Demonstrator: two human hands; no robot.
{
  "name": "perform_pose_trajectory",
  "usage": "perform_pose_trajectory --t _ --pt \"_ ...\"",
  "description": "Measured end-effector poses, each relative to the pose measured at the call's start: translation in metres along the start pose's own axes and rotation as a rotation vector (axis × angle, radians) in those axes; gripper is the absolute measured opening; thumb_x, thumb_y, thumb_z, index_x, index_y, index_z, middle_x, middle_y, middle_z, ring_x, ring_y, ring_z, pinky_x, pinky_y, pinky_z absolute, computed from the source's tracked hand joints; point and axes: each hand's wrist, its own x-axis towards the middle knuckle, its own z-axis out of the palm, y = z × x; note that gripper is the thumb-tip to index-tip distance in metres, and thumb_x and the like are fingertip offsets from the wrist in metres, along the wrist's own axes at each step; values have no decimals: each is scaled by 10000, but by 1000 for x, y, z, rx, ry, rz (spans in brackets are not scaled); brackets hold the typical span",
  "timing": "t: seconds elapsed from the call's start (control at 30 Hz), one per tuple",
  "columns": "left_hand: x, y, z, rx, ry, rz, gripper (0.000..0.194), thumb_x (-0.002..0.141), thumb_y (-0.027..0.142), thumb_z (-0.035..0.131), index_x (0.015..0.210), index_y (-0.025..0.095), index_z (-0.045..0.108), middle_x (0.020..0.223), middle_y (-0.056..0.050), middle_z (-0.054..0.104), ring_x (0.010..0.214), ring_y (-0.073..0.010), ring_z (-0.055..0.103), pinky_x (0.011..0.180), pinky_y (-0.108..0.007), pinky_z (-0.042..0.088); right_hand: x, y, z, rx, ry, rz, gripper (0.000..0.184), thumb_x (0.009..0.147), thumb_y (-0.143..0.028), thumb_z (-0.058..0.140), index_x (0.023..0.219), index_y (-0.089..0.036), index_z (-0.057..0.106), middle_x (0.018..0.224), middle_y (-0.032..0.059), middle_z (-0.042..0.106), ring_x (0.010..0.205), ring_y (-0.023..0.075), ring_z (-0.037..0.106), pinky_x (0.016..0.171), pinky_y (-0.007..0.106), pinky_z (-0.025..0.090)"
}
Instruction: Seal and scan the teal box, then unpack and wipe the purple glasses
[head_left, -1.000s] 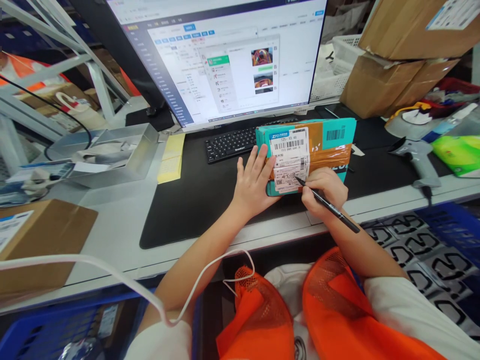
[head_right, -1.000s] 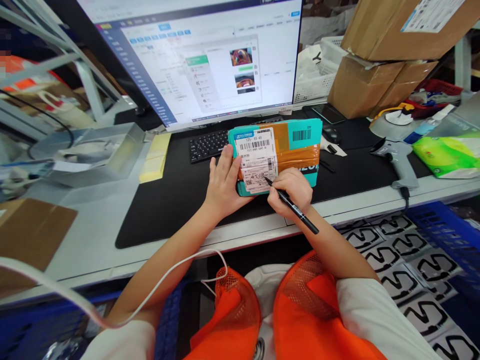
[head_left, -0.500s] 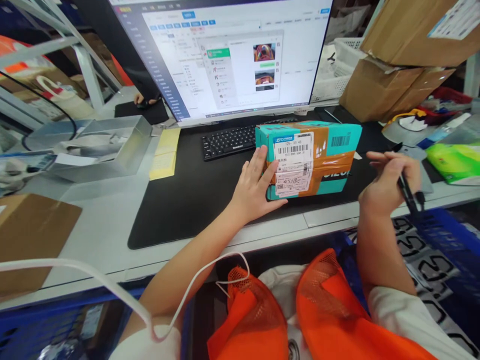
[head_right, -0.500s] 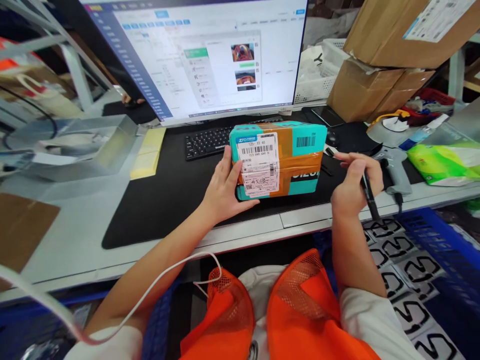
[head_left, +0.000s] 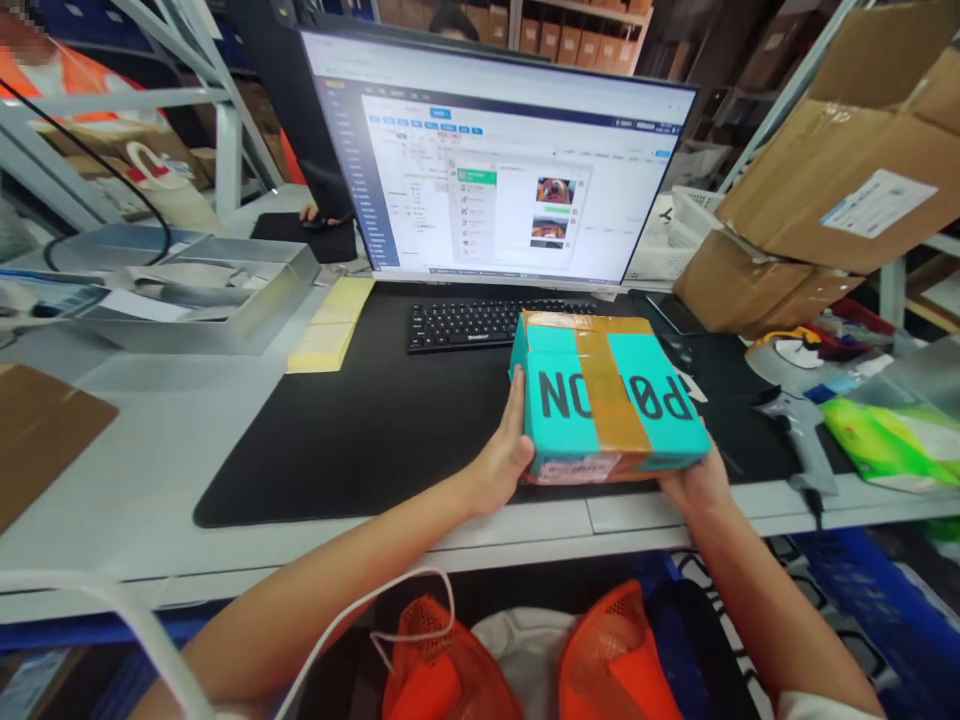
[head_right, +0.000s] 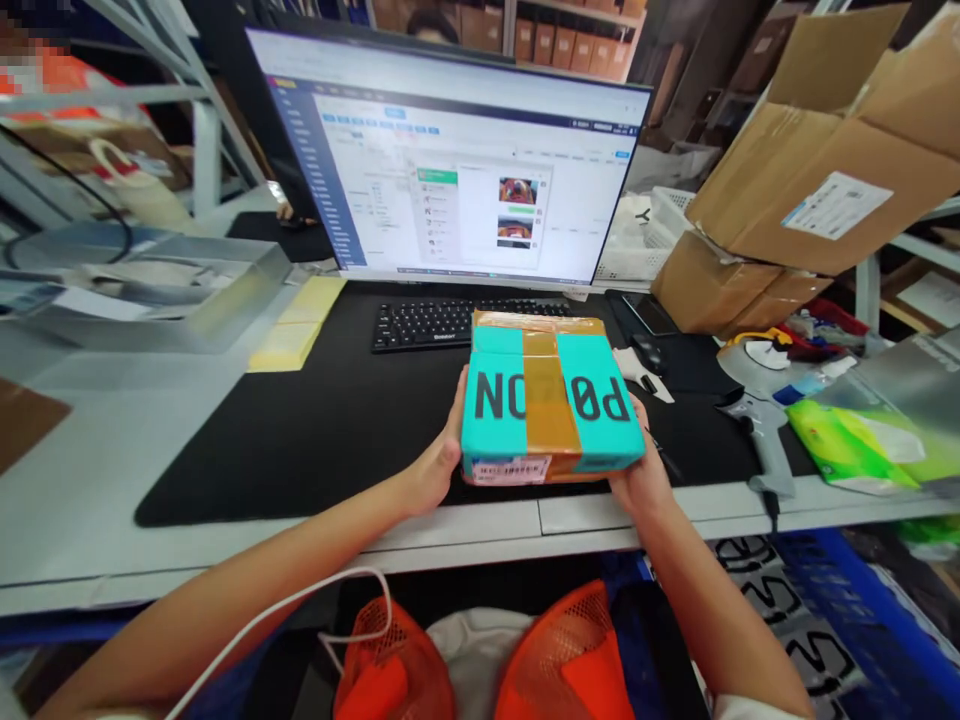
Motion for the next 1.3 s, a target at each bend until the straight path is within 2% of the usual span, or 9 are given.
perform_pose_trajectory --t 0.13,0.3,0.53,0.7,0.77,0.87,1.07,1.2,1.3 --pt "1 6 -20 -51 51 118 1027 945 866 309 1679 339 -179 1796 -109 34 1656 -348 116 1323 -585 250 10 -15 4 55 -93 -133 353 928 -547 579 1182 -338 705 1144 17 793 1162 311 740 1102 557 546" --pt "4 2 -38 180 190 323 1014 964 674 586 1702 368 -38 1797 -91 -60 1654 -396 6 1314 -671 167 26 -35 21 118 -81 -127 422 932 -578 524 1215 -311 685 1276 53 761 1305 321 669 1145 595 504" --pt "12 12 -46 281 387 431 809 995 666 552 1670 325 264 1731 -151 283 1603 -359 303 1284 -620 313 20 -37 31 -120 -203 -374 355 970 -415 615 1318 -345 618 1464 44 669 1447 272 555 1241 539 412" --pt "33 36 -83 279 367 302 563 1071 627 373 1411 248 613 1538 -146 566 1512 -316 459 1271 -578 356 37 -54 24 -343 -333 -519 444 971 -543 627 1347 -307 643 1417 81 695 1483 326 509 1259 585 375" --pt "52 51 -103 354 299 192 460 1061 564 473 1297 229 681 1441 -133 653 1487 -311 494 1259 -555 382 42 -66 23 -465 -394 -570 430 964 -526 653 1326 -293 663 1327 89 741 1474 337 518 1251 593 384" --pt "84 81 -123 524 27 53 510 1013 581 553 1341 210 675 1469 -127 650 1510 -320 472 1266 -552 369 44 -81 23 -625 -465 -654 288 955 -335 693 1238 -284 714 1134 61 799 1354 304 633 1229 535 435" --pt "115 134 -113 717 -544 -163 880 887 784 603 1562 229 497 1554 -144 580 1452 -346 540 1324 -638 48 31 -80 22 -669 -445 -698 263 913 -178 677 1132 -300 757 920 24 785 1141 281 735 1179 552 495" --pt "114 144 -101 740 -642 -149 1061 784 826 674 1615 223 406 1499 -167 626 1375 -373 609 1296 -688 -41 23 -72 23 -644 -344 -653 295 915 -184 669 1170 -305 753 941 46 782 1164 310 722 1111 578 535" --pt "118 145 -98 755 -683 -175 879 820 786 659 1474 204 580 1311 -141 750 1205 -364 714 1300 -694 32 23 -68 26 -617 -328 -661 297 937 -231 651 1209 -299 748 981 71 788 1181 332 708 1015 569 578"
